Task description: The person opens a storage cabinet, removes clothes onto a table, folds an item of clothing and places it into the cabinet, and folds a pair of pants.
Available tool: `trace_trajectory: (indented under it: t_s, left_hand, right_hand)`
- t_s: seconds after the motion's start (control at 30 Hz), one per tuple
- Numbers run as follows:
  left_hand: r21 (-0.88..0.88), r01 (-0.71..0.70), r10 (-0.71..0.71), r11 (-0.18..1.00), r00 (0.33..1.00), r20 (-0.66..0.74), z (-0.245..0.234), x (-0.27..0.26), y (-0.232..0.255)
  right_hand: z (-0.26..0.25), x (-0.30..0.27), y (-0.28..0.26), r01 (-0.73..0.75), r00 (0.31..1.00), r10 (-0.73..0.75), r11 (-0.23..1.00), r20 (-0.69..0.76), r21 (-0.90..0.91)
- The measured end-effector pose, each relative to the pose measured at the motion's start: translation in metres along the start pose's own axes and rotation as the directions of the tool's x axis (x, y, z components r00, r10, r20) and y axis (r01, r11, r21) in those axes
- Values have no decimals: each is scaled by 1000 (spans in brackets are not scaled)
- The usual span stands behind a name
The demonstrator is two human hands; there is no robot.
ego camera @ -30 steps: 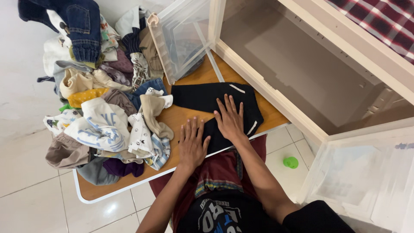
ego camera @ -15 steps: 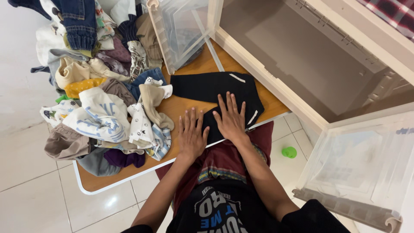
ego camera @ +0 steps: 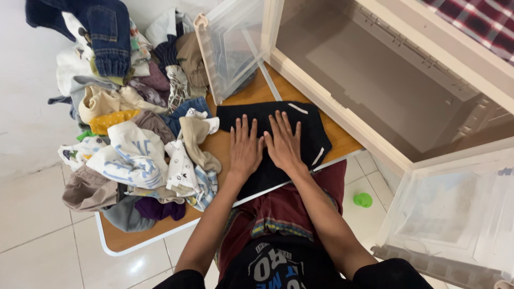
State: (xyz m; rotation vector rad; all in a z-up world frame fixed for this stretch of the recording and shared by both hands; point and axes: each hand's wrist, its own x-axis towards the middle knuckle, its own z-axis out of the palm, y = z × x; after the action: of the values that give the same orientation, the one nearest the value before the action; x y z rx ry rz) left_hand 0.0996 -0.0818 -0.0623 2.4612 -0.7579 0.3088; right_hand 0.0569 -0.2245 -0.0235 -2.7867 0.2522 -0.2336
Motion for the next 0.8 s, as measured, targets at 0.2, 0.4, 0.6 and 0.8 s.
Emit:
trace_trajectory:
  t_s: [0.2,0.4,0.6,0.8]
  left_hand:
    - [90,8,-15,996,997,77,6,2,-3]
    - [181,125,-144,976,984,101,-7,-5,1]
    - [278,163,-210,947,966,150,-16,-19,-5]
    - [227,160,-191,961,974,121,-26,-28,-7]
  right_hand:
    - [12,22,11,59,996,-57,998,75,-33]
    - [-1,17,13,67,988,-49,990,149,-123]
    - [-9,18,32,6,981,19,992,193,-129]
    - [-13,7,59,14,997,-5,992,73,-126]
